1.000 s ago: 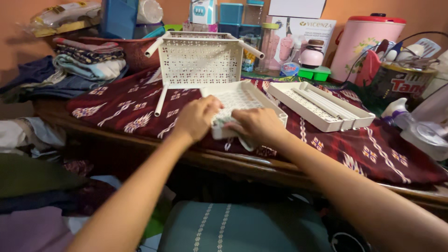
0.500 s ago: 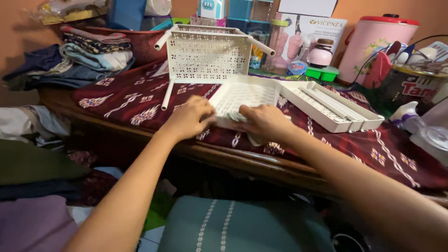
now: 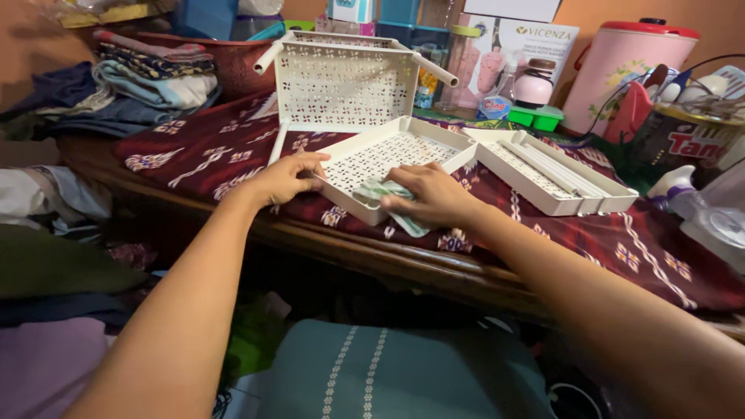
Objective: The person assembles a white plastic dish rack by inserting vertical support rods into perforated trays and wiping the components with a cloth. The person handles the trays and rods one at a time, repeatedly inserting and removing the rods while cleaning the surfaces.
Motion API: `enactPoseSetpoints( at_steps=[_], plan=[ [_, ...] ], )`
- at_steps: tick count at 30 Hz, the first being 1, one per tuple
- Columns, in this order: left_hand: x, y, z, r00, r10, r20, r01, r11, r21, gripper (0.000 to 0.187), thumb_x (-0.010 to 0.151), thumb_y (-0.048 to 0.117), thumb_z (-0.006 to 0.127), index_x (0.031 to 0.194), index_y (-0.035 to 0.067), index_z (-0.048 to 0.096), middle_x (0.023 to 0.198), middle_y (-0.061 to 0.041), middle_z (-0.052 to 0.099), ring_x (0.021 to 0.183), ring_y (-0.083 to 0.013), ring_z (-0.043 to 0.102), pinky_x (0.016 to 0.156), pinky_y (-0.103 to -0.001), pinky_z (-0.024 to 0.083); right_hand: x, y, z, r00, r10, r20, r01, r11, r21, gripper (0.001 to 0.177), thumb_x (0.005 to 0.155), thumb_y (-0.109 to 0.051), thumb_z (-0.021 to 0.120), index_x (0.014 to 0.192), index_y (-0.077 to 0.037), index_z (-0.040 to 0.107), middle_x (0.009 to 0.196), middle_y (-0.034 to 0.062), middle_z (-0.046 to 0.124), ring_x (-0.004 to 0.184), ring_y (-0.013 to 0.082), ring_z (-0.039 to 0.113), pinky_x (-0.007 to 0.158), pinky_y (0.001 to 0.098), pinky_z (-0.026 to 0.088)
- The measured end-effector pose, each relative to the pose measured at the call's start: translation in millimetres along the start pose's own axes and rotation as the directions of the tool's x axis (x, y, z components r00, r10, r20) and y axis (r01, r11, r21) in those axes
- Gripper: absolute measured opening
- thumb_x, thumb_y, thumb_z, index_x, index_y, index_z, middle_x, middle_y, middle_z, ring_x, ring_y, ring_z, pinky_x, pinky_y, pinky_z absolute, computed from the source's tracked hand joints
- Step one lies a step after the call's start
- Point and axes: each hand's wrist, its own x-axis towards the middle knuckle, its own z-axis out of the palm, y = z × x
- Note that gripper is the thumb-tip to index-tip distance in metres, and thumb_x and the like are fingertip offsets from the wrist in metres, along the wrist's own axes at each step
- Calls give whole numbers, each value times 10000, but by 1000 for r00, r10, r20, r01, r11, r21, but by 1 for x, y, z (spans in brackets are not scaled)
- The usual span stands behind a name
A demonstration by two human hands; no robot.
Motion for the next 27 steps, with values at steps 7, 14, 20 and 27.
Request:
enactPoseSetpoints(
  at_steps=[7, 14, 20, 27],
  plan=[
    [8, 57, 3, 966, 47, -255, 9, 977, 213, 181, 955, 247, 681, 1015, 150, 821, 1370, -156, 674, 1313, -324, 599, 1111, -385, 454, 23, 15, -1, 995, 74, 65, -82, 989, 124, 447, 836, -480, 775, 1121, -150, 681, 991, 148, 735, 976, 367, 680, 840, 490, 517],
    [-6, 150, 12, 973, -115, -201, 166, 952, 256, 485, 744, 478, 814, 1068, 123, 745, 934, -167, 762, 904, -310, 747, 823, -405, 557, 47, -2, 7, 960, 277, 43, -280, 954, 108, 378, 846, -496, 718, 1067, -189, 701, 893, 134, 749, 837, 366, 722, 750, 495, 540],
    [-33, 122, -12, 996, -14, -93, 49, 922, 385, 369, 822, 421, 823, 964, 86, 766, 941, -164, 733, 915, -329, 704, 801, -432, 545, 5, 14, -18, 907, 380, 179, -343, 916, -209, 489, 801, -680, 689, 1046, -260, 733, 922, 114, 745, 917, 329, 697, 840, 491, 501],
    [-22, 120, 0, 958, -20, -287, 195, 779, 596, 199, 759, 297, 812, 929, 193, 816, 999, -106, 748, 1051, -350, 650, 934, -488, 478, -26, 32, -30, 982, 187, 18, -165, 904, -395, 588, 797, -746, 643, 970, -201, 780, 992, 22, 726, 1039, 263, 644, 900, 475, 386]
  ],
)
